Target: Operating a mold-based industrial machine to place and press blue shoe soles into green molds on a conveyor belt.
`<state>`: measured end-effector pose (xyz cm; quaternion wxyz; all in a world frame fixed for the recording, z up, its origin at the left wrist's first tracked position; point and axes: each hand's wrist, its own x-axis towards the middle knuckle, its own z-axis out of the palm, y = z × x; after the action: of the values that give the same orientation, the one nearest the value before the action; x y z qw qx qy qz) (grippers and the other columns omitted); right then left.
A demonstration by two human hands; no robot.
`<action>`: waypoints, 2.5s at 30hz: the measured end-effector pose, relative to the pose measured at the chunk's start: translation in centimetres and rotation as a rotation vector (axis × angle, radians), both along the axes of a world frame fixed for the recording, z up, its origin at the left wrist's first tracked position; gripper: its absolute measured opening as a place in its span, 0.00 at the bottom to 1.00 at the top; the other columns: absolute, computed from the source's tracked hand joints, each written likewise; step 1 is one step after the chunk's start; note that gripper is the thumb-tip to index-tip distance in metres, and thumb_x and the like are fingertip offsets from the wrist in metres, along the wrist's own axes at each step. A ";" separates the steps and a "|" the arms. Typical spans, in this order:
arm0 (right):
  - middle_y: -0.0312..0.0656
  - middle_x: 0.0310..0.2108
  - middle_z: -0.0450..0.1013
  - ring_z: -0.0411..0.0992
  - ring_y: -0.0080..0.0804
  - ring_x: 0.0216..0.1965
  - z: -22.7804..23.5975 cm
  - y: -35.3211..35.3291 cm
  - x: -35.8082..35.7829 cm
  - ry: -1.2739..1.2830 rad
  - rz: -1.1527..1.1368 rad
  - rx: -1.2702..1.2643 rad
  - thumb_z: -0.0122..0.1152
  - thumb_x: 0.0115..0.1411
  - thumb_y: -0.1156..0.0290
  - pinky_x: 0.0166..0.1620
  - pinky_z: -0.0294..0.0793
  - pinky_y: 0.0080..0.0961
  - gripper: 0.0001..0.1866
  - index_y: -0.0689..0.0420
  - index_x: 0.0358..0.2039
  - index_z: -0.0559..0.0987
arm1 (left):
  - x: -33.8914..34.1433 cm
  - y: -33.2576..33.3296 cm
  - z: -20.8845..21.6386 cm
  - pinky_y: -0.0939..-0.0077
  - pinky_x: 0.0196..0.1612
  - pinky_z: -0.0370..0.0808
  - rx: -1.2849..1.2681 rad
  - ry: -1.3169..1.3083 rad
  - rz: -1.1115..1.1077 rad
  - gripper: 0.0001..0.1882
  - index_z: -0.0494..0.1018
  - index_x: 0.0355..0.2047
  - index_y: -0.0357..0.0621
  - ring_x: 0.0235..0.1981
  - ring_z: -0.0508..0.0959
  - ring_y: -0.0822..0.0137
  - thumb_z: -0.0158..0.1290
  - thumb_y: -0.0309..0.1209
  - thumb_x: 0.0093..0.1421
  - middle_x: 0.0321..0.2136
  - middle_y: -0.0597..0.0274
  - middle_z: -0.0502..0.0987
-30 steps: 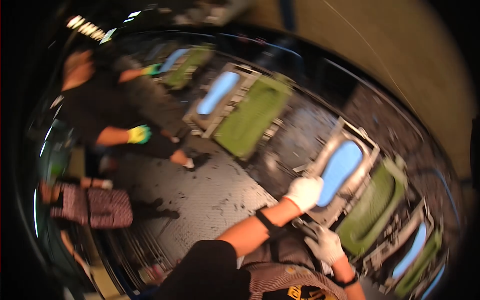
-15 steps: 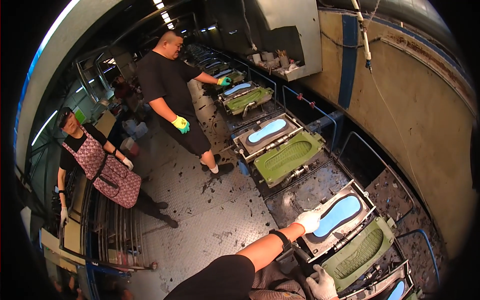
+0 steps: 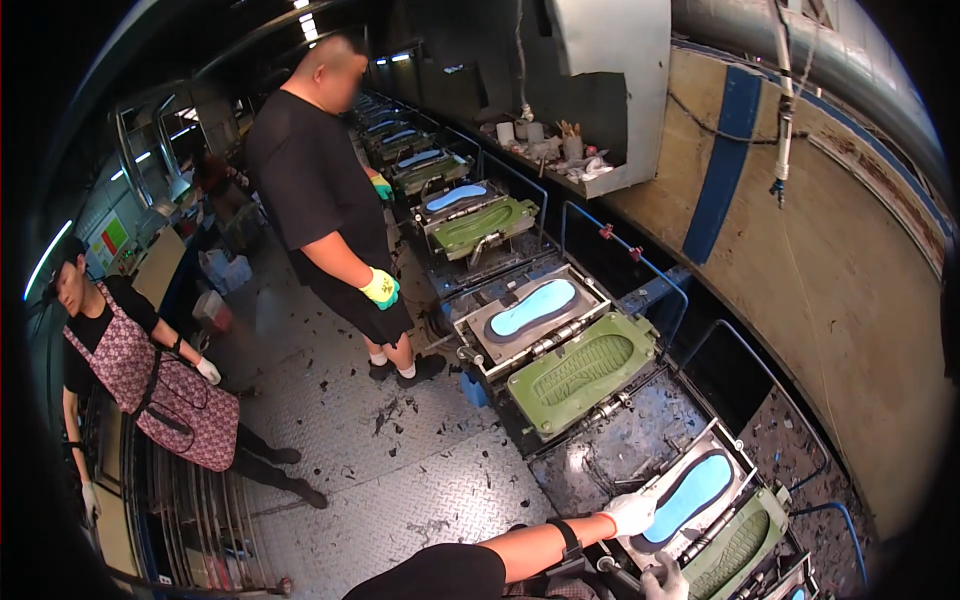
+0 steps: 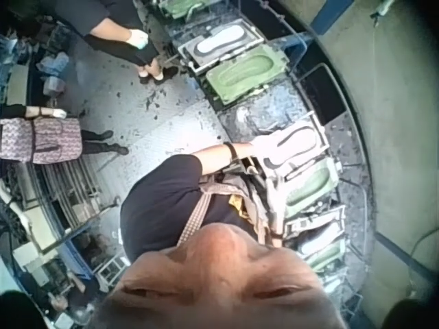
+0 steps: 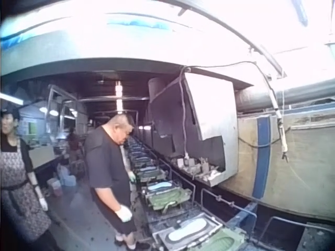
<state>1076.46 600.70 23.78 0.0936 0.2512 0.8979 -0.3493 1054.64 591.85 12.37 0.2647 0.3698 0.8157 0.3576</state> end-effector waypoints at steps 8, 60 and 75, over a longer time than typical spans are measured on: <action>0.58 0.58 0.71 0.69 0.52 0.58 0.3 2.7 -3.9 0.190 0.287 0.164 0.60 0.66 0.65 0.61 0.68 0.44 0.28 0.57 0.66 0.70 | -1.5 -1.2 0.3 0.47 0.39 0.75 0.098 0.011 -0.104 0.09 0.74 0.33 0.43 0.33 0.80 0.40 0.52 0.36 0.58 0.30 0.44 0.80; 0.53 0.37 0.79 0.78 0.55 0.42 -7.3 20.3 -25.6 0.211 0.444 0.380 0.54 0.59 0.73 0.46 0.78 0.43 0.10 0.55 0.35 0.84 | -2.1 0.8 6.5 0.51 0.64 0.68 0.218 0.575 -0.427 0.25 0.73 0.53 0.36 0.60 0.71 0.44 0.61 0.35 0.56 0.55 0.43 0.73; 0.26 0.25 0.69 0.65 0.14 0.25 1.9 5.5 0.8 0.250 -0.849 -0.615 0.56 0.70 0.64 0.29 0.68 0.20 0.09 0.57 0.41 0.78 | -7.4 17.3 5.5 0.55 0.50 0.74 0.134 0.480 -0.500 0.17 0.77 0.41 0.39 0.45 0.79 0.49 0.56 0.38 0.57 0.40 0.48 0.80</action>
<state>1077.26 606.20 25.72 -0.0943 0.5097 0.5780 -0.6303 1047.26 609.15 17.91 0.1199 0.6481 0.7136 0.2374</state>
